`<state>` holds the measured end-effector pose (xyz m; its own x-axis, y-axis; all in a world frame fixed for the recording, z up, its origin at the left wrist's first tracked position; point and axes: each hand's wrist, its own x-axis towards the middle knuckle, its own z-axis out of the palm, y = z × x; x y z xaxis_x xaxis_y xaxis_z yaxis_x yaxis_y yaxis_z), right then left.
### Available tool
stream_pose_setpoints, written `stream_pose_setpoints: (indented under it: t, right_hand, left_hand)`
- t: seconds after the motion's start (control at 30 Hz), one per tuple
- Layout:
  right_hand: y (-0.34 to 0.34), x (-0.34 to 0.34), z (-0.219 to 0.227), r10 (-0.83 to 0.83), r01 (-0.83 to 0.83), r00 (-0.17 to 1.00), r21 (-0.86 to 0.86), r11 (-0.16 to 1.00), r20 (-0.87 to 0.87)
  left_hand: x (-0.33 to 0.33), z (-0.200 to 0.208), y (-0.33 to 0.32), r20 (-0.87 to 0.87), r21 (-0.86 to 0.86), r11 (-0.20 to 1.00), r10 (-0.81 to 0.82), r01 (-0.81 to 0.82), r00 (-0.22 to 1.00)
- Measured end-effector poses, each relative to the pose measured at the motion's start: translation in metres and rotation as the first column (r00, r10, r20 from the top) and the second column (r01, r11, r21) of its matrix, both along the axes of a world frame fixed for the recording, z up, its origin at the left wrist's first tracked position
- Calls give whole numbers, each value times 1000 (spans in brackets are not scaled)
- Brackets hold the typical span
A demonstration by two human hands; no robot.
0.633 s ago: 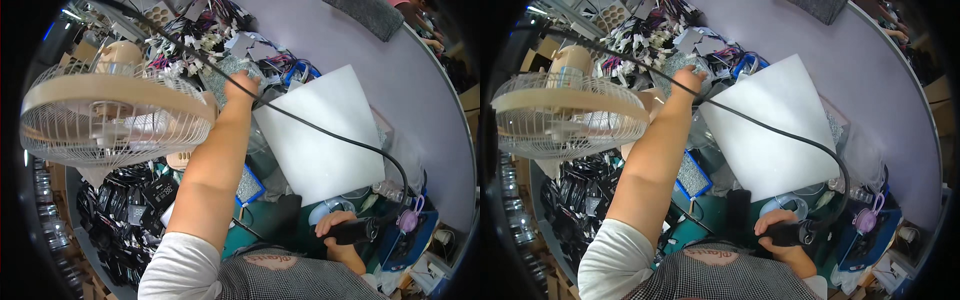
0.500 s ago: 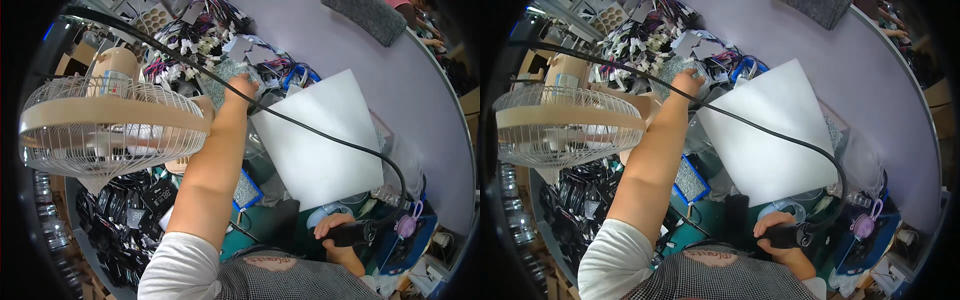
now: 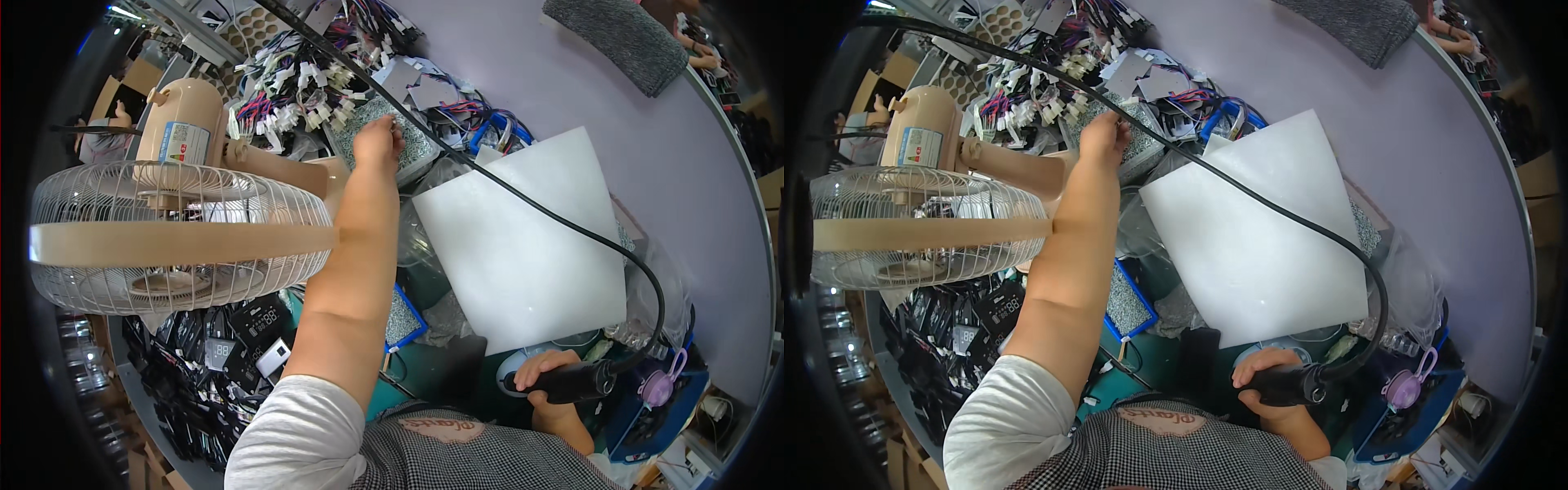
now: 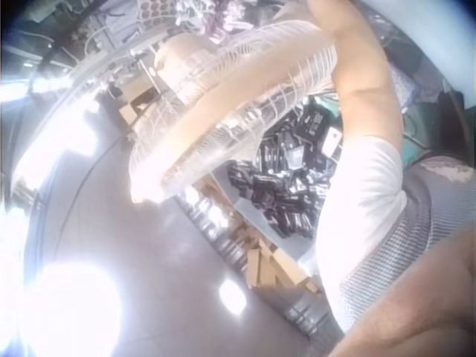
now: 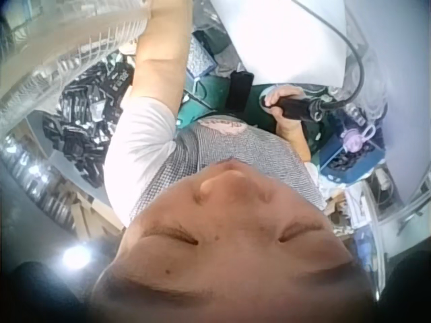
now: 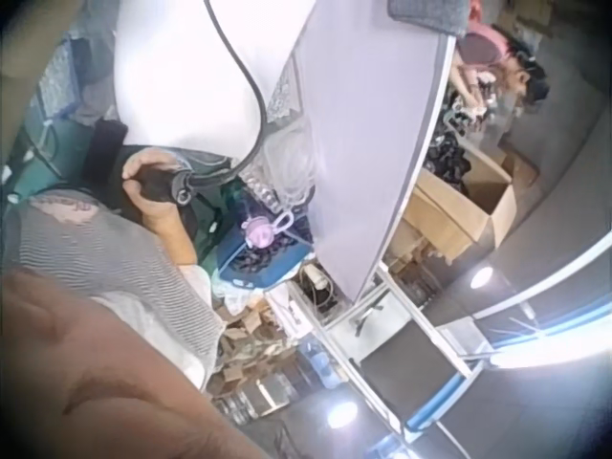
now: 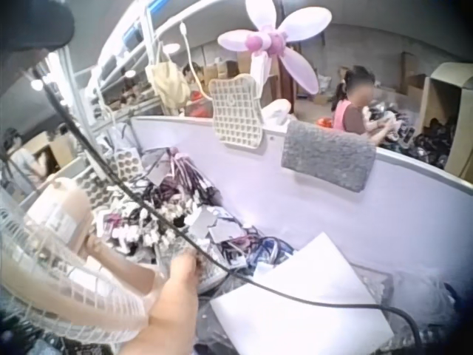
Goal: The person uses a handheld electric screwdriver to fasten screws into the back of multiple black electronic devices arranged on a green workbench. They repeatedly pick up screws, align them with the screwdriver, and drive them into the devices, occasionally moving the devices to access different screw holes.
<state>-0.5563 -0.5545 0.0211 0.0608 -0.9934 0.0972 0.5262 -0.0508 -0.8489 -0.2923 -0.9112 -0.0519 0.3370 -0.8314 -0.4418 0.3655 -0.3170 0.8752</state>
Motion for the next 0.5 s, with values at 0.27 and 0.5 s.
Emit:
stream_pose_setpoints:
  t: [0.27, 0.5]
  right_hand:
    - [3, 3, 6, -25, 24, 1000, 13, 1000, 10]
    - [9, 15, 19, -79, 78, 996, 33, 996, 27]
  left_hand:
    - [-14, 20, 8, -661, 48, 976, 190, -211, 726]
    - [-14, 34, 41, -689, -113, 978, 52, -177, 723]
